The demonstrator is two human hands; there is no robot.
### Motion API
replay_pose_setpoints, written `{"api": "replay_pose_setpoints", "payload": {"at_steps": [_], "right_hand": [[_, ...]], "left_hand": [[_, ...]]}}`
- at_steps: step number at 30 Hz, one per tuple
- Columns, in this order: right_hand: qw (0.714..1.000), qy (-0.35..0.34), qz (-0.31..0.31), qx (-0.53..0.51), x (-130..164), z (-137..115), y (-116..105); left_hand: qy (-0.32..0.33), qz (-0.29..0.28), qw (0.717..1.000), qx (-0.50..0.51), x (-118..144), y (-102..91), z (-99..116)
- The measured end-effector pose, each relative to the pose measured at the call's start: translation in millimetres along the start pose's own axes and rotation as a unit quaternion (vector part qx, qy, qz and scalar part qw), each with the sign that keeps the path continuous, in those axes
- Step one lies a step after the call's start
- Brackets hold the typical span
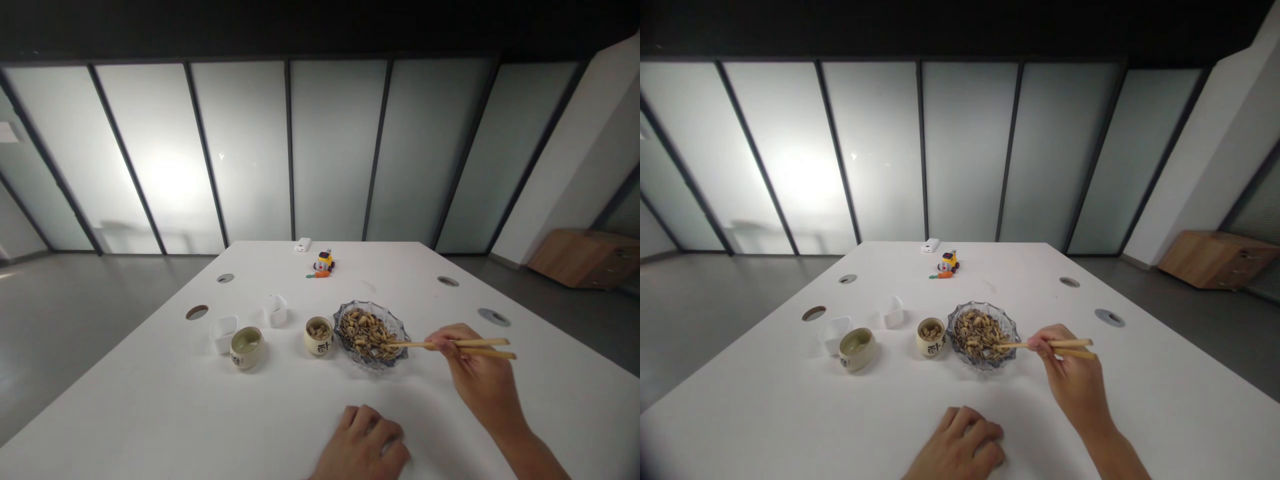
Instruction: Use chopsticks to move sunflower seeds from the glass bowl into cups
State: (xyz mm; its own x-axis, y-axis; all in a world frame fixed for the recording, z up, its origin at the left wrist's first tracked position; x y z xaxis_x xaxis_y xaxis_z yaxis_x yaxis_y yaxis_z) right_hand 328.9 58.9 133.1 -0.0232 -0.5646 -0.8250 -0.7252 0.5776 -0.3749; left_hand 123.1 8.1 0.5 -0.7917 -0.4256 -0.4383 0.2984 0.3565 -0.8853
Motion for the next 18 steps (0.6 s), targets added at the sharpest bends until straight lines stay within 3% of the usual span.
{"api": "replay_pose_setpoints", "payload": {"at_steps": [12, 18], "right_hand": [[0.998, -0.03, -0.061, -0.01, -1, -12, 4], [0.998, -0.065, 0.002, 0.02, 3, -11, -3]], "left_hand": [[-0.004, -0.024, 1.0, 0.018, -1, 0.7, 0], [-0.005, -0.017, 1.0, 0.024, -2, -3.1, 0]]}}
Point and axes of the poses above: each hand's wrist, its own x-axis away from the middle knuckle, its own y-axis out of the palm, z = x × y, the point moved 4 cm from there along -x, towards the middle knuckle, and after that the axes turned 5 degrees about -x, right-handed, at the moved point
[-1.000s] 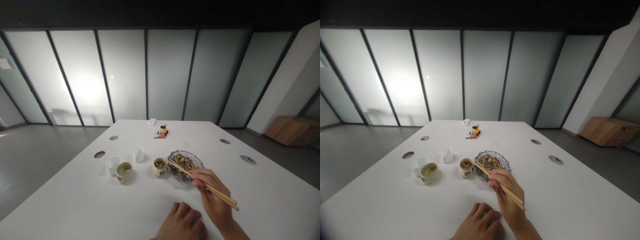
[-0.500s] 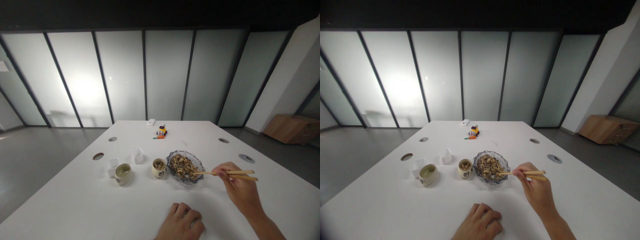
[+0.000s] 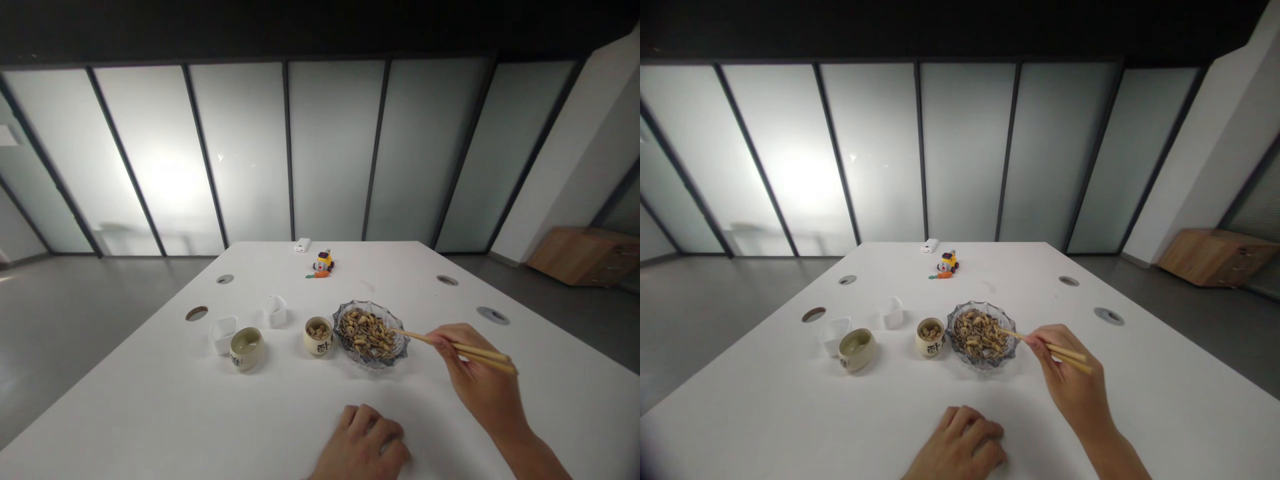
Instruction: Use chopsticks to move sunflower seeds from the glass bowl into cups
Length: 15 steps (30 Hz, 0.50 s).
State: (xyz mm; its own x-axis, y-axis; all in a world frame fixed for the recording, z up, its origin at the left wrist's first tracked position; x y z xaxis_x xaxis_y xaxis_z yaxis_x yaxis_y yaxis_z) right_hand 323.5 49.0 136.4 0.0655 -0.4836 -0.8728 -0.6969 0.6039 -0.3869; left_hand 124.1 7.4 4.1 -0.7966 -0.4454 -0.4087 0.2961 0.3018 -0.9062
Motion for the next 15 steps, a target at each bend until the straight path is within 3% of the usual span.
{"api": "replay_pose_setpoints", "payload": {"at_steps": [5, 15], "right_hand": [[1.0, -0.011, -0.02, 0.004, 3, 1, 7], [0.999, 0.032, -0.034, 0.004, 5, 5, 13]], "left_hand": [[-0.005, 0.001, 1.0, 0.002, -1, -0.7, 1], [-0.007, 0.01, 1.0, 0.009, 0, 0.0, 1]]}}
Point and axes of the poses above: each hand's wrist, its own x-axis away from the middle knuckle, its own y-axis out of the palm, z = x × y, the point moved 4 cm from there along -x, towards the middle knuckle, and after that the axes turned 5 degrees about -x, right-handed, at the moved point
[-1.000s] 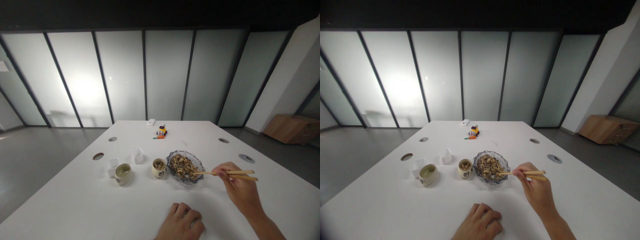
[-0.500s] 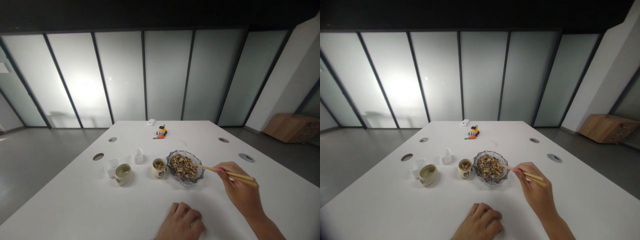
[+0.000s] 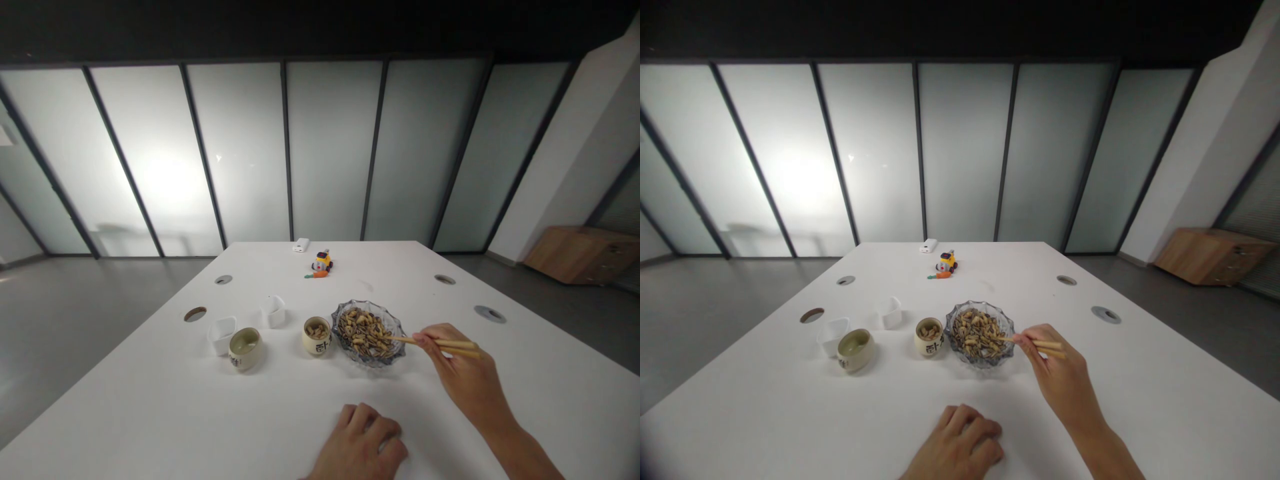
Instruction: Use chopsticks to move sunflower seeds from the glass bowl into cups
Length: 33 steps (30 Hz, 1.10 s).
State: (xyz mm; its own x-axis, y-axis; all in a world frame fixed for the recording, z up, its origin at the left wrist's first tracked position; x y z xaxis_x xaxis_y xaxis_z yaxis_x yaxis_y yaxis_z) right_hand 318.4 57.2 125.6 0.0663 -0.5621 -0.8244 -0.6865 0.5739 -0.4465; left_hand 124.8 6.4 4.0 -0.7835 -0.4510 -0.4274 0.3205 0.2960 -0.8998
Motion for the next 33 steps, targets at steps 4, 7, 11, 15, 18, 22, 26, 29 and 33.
{"api": "replay_pose_setpoints", "payload": {"at_steps": [4, 7, 11, 15, 18, 22, 26, 29, 33], "right_hand": [[1.0, 0.007, -0.017, -0.011, 1, 1, 1], [1.0, 0.003, -0.018, -0.008, 2, 1, 1], [1.0, -0.009, -0.003, -0.002, -1, -1, -2], [1.0, -0.014, 0.015, -0.001, -3, -5, -5], [0.999, -0.015, 0.04, -0.01, -1, -9, -8], [0.994, -0.011, 0.088, -0.06, 5, -20, -7], [0.987, -0.033, 0.094, -0.126, 10, -42, 8], [0.979, -0.063, 0.084, -0.177, 10, -60, 26], [0.97, -0.097, 0.039, -0.221, 9, -78, 49]], "left_hand": [[0.0, -0.011, 1.0, -0.007, 0, 2.2, 0], [-0.003, -0.02, 1.0, -0.002, 0, 2.2, 0], [-0.004, -0.023, 1.0, 0.005, 0, 0.5, 0], [-0.006, -0.033, 0.999, 0.009, -1, -1.2, 0], [-0.006, -0.043, 0.999, 0.015, -2, -2.6, -1], [-0.004, -0.029, 1.0, 0.009, -2, -2.7, -1], [0.0, 0.005, 1.0, -0.021, 0, 4.8, 0], [0.002, 0.06, 0.997, -0.042, 2, 10.8, 1], [-0.007, 0.104, 0.993, -0.06, 3, 17.8, 2]]}}
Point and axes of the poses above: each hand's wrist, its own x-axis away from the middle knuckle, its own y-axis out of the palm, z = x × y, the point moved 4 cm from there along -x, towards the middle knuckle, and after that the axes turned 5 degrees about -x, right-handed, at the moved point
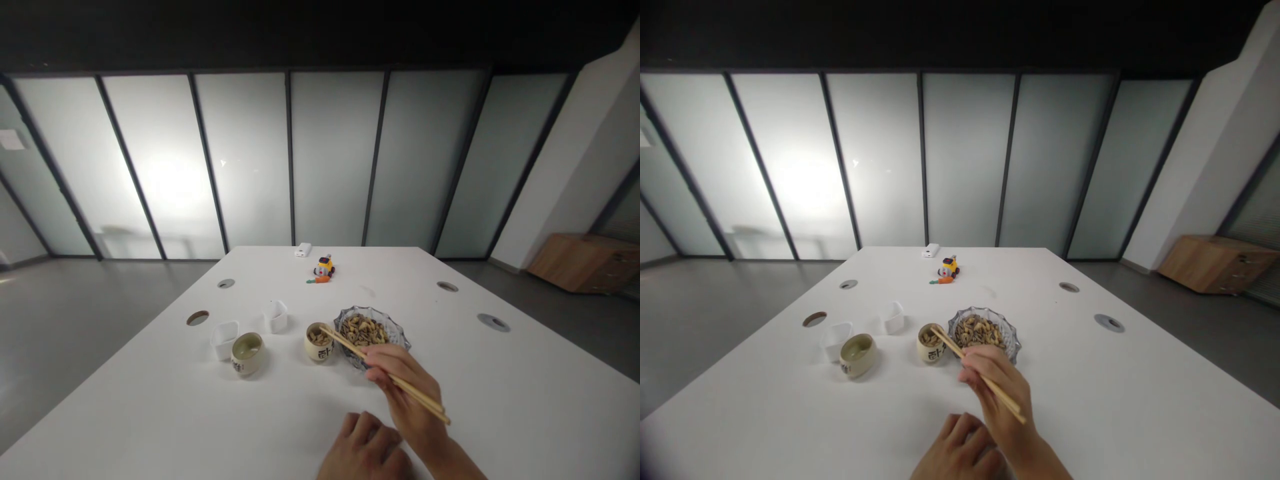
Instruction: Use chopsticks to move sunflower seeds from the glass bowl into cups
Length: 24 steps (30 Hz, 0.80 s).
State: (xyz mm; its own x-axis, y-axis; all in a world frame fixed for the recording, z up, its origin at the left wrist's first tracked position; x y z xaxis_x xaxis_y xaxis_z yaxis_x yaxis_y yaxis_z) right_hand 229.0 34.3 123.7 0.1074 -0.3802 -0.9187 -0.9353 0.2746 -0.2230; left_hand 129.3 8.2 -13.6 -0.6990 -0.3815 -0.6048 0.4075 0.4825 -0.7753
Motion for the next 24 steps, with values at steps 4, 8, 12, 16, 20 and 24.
{"api": "replay_pose_setpoints", "payload": {"at_steps": [4, 8, 12, 16, 20, 24], "right_hand": [[1.0, -0.009, -0.004, 0.014, -1, 3, -6], [0.99, 0.047, 0.057, 0.117, -3, 18, -47], [0.972, 0.062, 0.036, 0.223, -5, 34, -77], [0.966, 0.055, 0.01, 0.251, -6, 41, -82], [0.969, 0.06, 0.0, 0.24, -5, 43, -79], [0.971, 0.075, -0.013, 0.224, -2, 47, -77]], "left_hand": [[-0.009, 0.036, 0.999, -0.006, 2, 2.8, 1], [-0.007, 0.04, 0.999, 0.008, 3, 1.3, -1], [0.006, 0.015, 0.999, 0.032, 4, -1.7, -3], [0.02, -0.021, 0.999, 0.025, 3, -0.5, -4], [0.024, -0.063, 0.997, 0.032, 0, -1.8, -3], [0.013, -0.105, 0.993, 0.053, -3, -9.2, -4]]}}
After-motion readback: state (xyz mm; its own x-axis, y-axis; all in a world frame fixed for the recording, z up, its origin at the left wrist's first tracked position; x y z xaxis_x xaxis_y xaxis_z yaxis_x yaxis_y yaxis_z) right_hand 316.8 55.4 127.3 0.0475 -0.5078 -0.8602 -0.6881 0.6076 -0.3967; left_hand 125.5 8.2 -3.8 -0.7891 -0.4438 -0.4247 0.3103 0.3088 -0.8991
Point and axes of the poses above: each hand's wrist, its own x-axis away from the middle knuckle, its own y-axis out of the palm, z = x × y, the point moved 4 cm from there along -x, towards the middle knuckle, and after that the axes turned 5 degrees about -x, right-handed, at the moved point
